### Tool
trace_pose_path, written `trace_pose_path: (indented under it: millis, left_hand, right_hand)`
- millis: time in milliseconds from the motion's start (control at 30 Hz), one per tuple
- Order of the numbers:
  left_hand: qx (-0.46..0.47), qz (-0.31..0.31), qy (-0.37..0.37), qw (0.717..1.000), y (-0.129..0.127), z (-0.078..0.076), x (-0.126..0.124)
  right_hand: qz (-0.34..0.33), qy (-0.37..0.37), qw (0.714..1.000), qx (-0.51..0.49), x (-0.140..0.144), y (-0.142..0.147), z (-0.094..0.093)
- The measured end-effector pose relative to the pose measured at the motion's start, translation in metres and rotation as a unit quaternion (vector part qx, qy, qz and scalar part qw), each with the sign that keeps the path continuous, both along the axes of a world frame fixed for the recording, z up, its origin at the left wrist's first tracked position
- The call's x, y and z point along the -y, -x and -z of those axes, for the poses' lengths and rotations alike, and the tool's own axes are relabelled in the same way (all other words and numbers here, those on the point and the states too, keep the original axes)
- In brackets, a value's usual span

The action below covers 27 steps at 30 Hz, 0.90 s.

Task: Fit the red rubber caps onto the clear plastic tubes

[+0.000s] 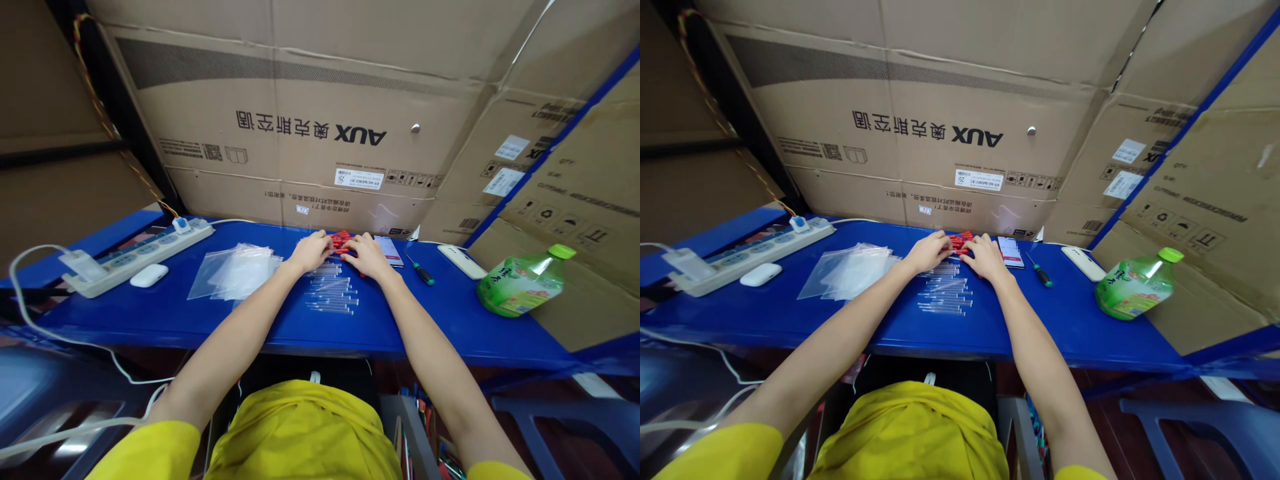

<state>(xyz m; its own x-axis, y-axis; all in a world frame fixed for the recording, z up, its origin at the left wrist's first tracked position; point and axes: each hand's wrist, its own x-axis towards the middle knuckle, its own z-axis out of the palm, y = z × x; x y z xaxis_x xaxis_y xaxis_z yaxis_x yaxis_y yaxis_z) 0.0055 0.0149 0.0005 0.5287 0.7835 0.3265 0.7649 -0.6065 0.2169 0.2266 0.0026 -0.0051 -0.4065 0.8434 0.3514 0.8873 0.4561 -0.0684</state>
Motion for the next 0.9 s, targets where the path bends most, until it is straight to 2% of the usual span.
trace_pose_path:
  millis: [100,300,600,900]
  left_hand:
    - [0.037,0.029,-0.014,0.999,0.000,-0.001,-0.001]
    - [0.050,0.057,0.030,0.997,-0.003,-0.001,0.000]
    - [-0.002,0.020,0.015,1.000,-0.001,-0.012,0.005]
    - [-0.002,0.031,0.005,1.000,-0.003,-0.006,-0.002]
  right_hand:
    - [-0.006,-0.016,1.000,-0.003,0.001,0.003,-0.002]
    - [-0.003,-0.040,0.999,0.004,0.010,0.013,-0.009]
    - [0.048,-0.067,0.996,0.040,0.018,0.034,-0.009]
    - [0.076,-0.055,0.995,0.032,0.018,0.043,-0.008]
